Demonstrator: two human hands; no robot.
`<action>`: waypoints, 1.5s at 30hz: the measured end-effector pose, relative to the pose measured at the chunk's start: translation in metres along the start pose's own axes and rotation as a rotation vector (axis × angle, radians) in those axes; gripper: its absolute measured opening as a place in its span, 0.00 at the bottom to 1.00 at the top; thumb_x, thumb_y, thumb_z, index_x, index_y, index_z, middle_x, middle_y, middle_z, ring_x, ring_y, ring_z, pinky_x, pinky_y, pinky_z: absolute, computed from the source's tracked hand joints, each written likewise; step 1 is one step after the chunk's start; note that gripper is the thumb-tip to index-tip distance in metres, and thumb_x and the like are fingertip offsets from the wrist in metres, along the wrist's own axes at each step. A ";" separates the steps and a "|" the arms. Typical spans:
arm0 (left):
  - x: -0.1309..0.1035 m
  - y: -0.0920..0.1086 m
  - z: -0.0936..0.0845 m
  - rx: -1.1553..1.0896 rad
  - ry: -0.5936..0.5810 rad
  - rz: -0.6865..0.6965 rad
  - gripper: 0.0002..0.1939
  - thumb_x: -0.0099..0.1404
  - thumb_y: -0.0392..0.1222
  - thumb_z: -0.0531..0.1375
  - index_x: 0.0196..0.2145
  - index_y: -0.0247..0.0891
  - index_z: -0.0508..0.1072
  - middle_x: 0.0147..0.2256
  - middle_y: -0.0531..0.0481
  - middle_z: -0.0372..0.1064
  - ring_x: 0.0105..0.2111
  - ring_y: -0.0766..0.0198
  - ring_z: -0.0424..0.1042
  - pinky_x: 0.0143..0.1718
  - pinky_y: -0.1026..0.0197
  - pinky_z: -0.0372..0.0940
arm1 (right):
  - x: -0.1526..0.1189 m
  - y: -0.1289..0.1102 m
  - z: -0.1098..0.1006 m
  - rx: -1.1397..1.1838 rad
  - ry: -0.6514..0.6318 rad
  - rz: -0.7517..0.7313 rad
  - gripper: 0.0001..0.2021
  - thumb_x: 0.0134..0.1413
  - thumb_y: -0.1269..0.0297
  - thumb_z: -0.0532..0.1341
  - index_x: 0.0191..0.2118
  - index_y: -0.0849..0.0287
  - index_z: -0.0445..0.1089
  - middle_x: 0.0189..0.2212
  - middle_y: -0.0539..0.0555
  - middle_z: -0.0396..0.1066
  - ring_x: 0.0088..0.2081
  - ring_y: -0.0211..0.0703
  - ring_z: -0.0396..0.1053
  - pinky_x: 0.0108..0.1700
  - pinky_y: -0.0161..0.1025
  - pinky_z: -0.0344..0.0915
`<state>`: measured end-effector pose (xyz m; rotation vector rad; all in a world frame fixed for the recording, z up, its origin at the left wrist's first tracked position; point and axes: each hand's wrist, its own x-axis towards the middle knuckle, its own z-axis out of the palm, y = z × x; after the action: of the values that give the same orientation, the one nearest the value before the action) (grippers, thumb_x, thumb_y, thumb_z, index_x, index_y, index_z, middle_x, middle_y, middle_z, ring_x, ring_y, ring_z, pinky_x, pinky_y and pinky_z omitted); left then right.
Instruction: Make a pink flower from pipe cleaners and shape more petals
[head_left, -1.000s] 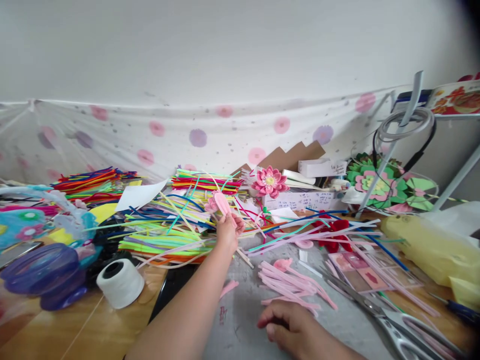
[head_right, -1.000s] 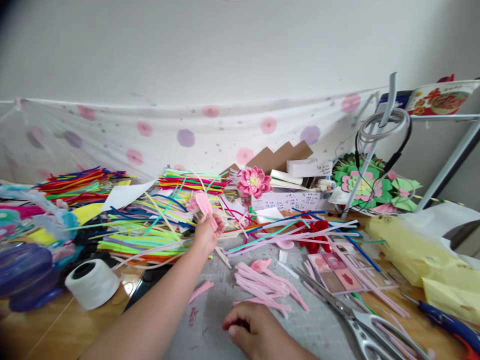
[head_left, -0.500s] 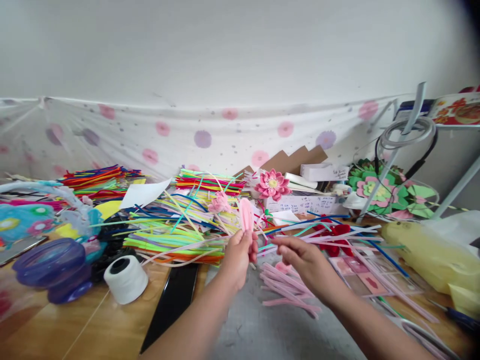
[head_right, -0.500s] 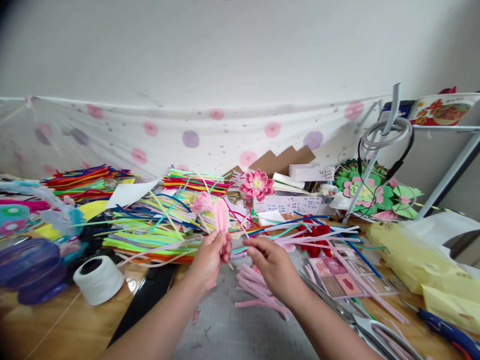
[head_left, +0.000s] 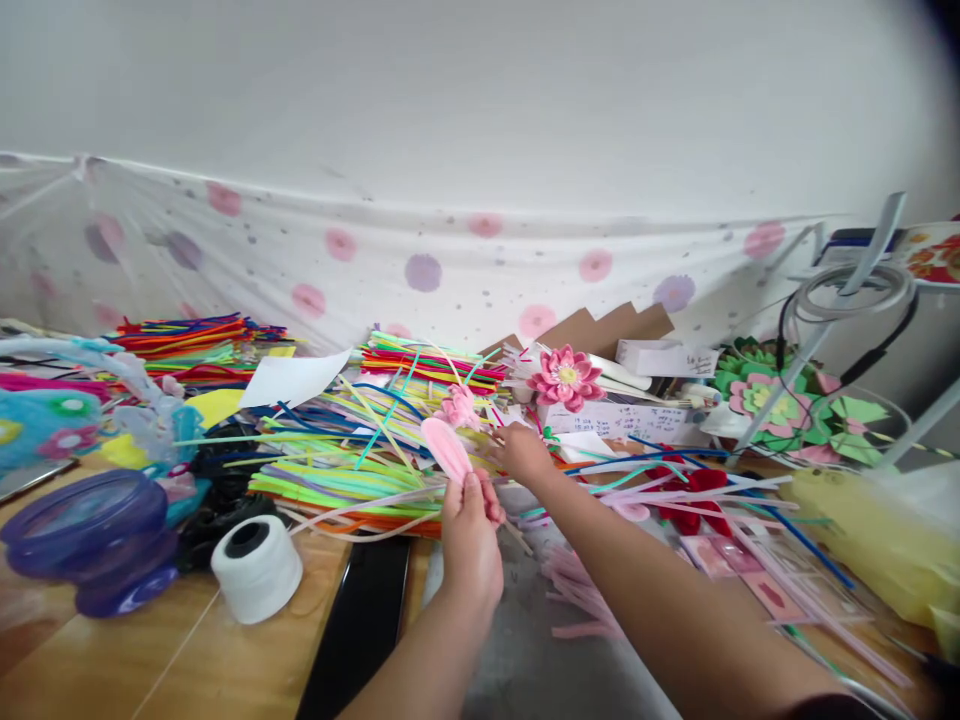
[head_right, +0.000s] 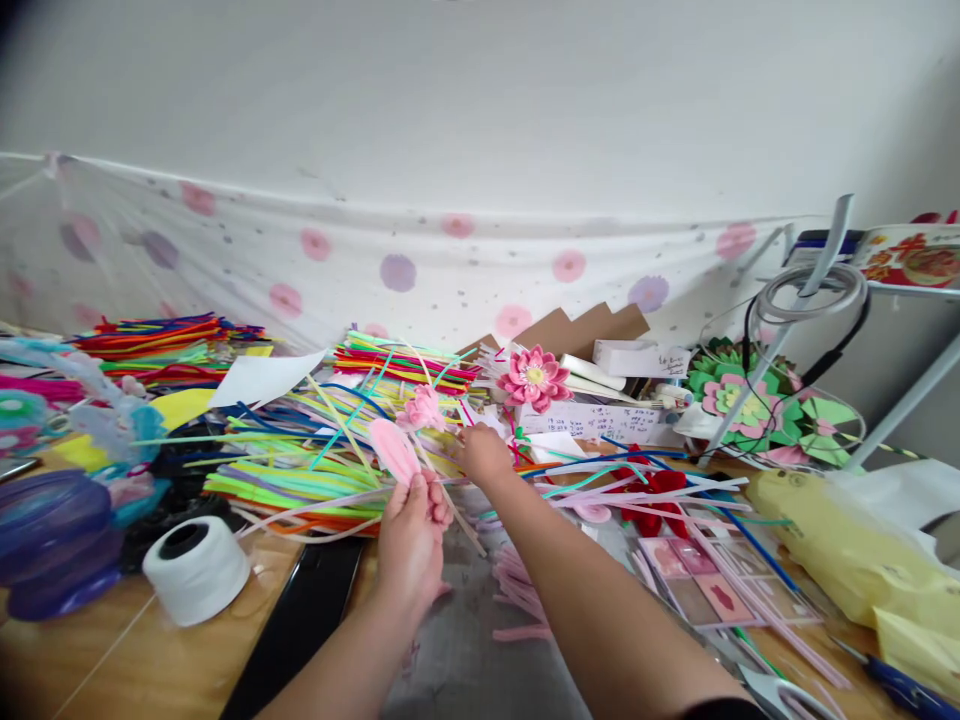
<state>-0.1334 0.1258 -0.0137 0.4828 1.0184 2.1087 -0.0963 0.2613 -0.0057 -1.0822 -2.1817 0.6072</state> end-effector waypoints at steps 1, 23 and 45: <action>0.002 0.001 -0.001 0.013 0.023 0.023 0.15 0.58 0.53 0.56 0.30 0.38 0.64 0.20 0.58 0.58 0.18 0.74 0.56 0.19 0.69 0.54 | 0.003 0.001 0.004 0.001 0.010 0.011 0.05 0.42 0.69 0.63 0.29 0.61 0.74 0.35 0.58 0.72 0.40 0.47 0.67 0.42 0.38 0.58; -0.008 0.017 -0.014 0.432 0.007 0.584 0.11 0.53 0.30 0.56 0.33 0.41 0.71 0.39 0.43 0.71 0.44 0.53 0.68 0.46 0.58 0.59 | -0.104 -0.055 0.010 0.569 0.129 -0.151 0.11 0.49 0.58 0.59 0.28 0.60 0.73 0.25 0.54 0.74 0.30 0.45 0.69 0.36 0.40 0.67; -0.010 0.010 -0.011 0.466 -0.075 0.547 0.11 0.51 0.31 0.58 0.33 0.41 0.72 0.36 0.41 0.70 0.43 0.49 0.67 0.48 0.50 0.58 | -0.103 -0.045 0.016 0.549 0.166 -0.106 0.14 0.48 0.53 0.57 0.28 0.58 0.74 0.25 0.54 0.73 0.31 0.46 0.68 0.34 0.42 0.66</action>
<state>-0.1377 0.1087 -0.0130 1.1724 1.4653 2.2782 -0.0826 0.1494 -0.0219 -0.6904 -1.7627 0.9580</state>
